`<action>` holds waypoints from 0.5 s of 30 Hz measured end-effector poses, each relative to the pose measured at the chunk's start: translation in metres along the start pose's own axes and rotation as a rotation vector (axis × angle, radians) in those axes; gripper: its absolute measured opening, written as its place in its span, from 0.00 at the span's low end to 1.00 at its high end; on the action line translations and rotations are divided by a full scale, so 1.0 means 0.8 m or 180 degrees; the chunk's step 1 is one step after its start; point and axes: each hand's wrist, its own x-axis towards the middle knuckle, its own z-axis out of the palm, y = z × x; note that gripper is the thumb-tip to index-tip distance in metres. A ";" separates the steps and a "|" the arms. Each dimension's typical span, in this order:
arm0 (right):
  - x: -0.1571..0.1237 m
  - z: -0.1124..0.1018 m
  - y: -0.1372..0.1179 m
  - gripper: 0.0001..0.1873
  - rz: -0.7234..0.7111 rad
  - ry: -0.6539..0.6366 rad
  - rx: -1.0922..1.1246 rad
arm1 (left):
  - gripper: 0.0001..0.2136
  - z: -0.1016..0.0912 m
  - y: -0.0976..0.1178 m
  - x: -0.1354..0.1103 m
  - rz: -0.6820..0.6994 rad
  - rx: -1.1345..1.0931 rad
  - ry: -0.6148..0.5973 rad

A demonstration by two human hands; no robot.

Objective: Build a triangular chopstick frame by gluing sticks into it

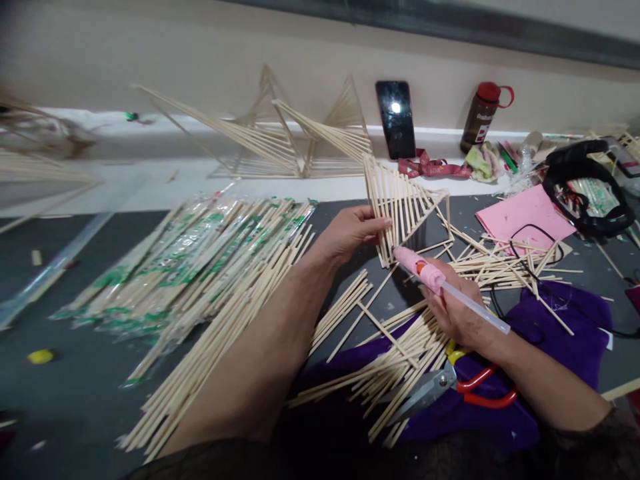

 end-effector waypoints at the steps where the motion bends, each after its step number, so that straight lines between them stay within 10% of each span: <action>1: 0.000 0.000 0.000 0.22 -0.0027 0.0030 -0.0039 | 0.15 0.000 0.000 0.000 0.0001 0.0001 -0.0003; 15: 0.004 -0.017 -0.002 0.10 -0.0382 0.0561 0.0103 | 0.21 -0.009 -0.007 0.003 0.0142 0.0128 0.0011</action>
